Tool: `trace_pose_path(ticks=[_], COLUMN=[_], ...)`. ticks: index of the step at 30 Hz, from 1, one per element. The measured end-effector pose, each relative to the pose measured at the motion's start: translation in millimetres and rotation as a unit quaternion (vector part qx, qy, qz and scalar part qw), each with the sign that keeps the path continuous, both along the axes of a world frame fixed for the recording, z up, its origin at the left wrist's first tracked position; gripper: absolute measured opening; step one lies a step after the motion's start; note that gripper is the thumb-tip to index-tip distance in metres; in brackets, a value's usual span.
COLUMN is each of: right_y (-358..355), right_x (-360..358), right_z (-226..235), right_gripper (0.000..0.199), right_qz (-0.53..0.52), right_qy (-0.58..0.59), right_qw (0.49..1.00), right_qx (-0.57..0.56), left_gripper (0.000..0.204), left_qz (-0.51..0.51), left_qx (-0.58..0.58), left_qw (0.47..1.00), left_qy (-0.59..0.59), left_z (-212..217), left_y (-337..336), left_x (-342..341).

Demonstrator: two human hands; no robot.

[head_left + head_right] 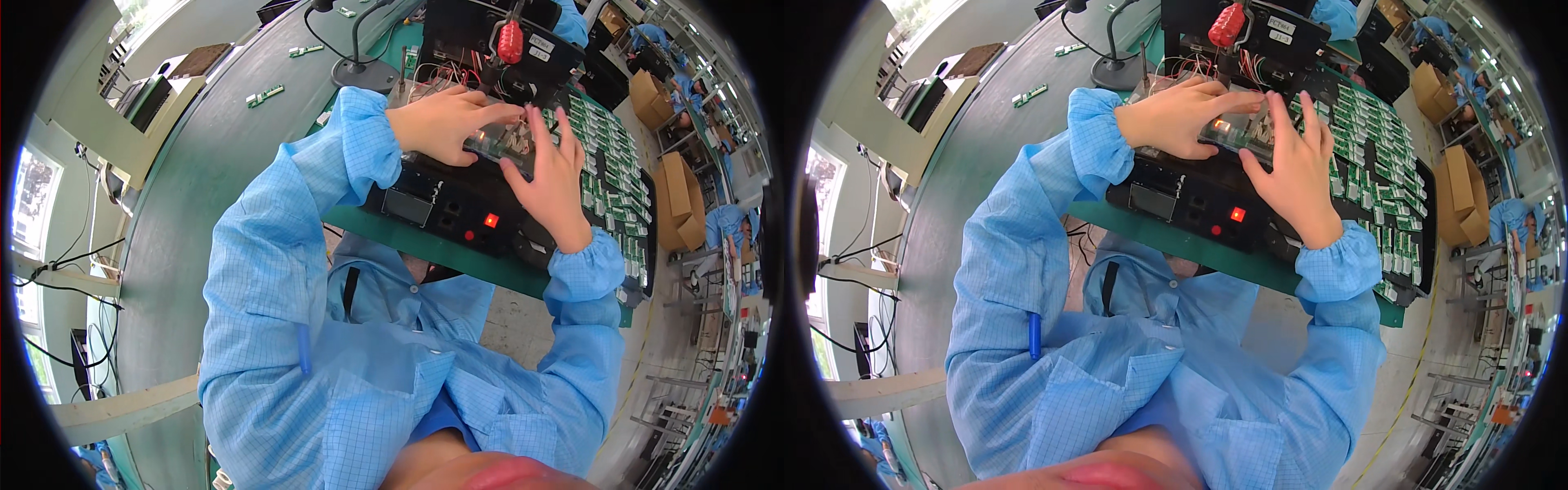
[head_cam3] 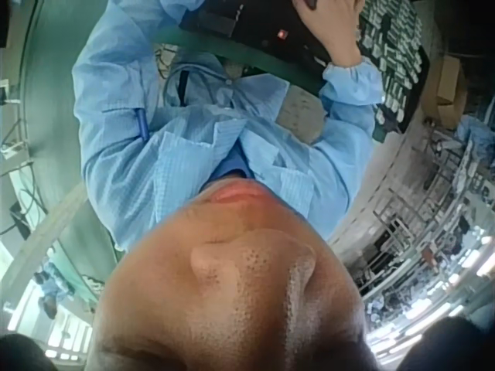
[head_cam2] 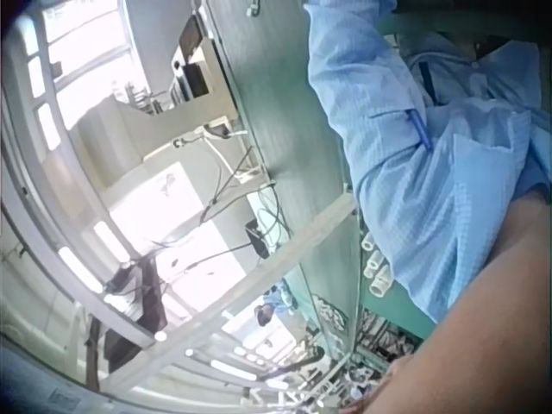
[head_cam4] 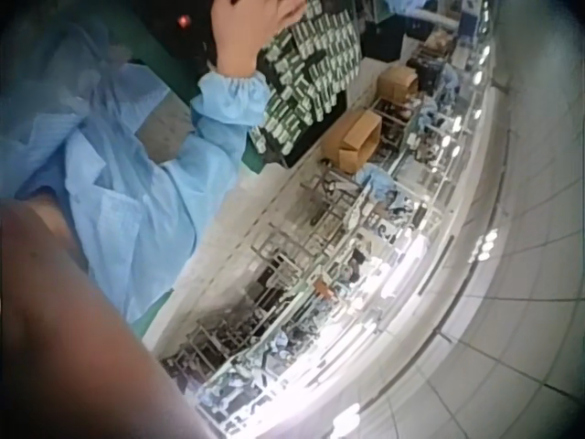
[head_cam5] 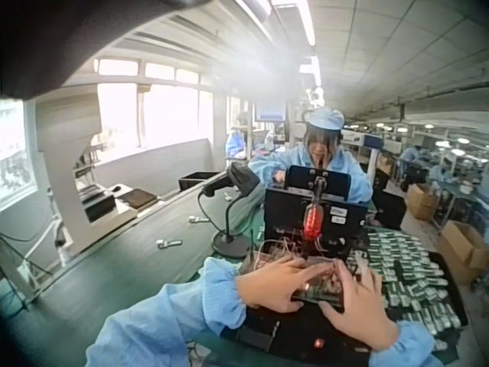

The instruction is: The person tests circuit boards by placing each board into a testing fixture, lowering the press mechanism, touching the test points, and removing the tested boards.

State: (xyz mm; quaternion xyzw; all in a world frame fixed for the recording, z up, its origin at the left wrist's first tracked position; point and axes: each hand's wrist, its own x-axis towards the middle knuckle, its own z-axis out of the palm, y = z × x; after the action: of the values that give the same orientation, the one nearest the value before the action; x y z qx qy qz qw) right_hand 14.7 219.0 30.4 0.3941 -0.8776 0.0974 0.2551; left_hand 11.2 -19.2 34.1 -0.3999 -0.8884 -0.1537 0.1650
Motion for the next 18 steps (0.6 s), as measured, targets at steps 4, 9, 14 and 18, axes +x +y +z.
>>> trace_pose_path(ticks=[4,9,14,18], right_y=[-1,-2,3,5], right_x=[-1,2,-4,-9], right_z=[-1,0,0,-8], right_gripper=[0.08,0.08,0.081,0.076], right_qz=[0.022,0.007,0.046,0.024], right_qy=[0.001,-0.022,0.034,0.024], right_qw=[0.999,0.999,0.997,0.999], right_qx=[-0.047,-0.03,-0.058,-0.026], left_gripper=[0.091,0.091,0.092,0.092], left_qz=[0.003,0.01,0.008,0.004], left_qx=[-0.001,-0.005,0.011,0.051], left_qw=[1.0,1.0,1.0,0.998], left_qy=[0.01,-0.006,0.013,-0.038], left_z=[-2,-1,-4,-9], left_y=[0,-1,1,1], left_x=[-1,2,2,-2])
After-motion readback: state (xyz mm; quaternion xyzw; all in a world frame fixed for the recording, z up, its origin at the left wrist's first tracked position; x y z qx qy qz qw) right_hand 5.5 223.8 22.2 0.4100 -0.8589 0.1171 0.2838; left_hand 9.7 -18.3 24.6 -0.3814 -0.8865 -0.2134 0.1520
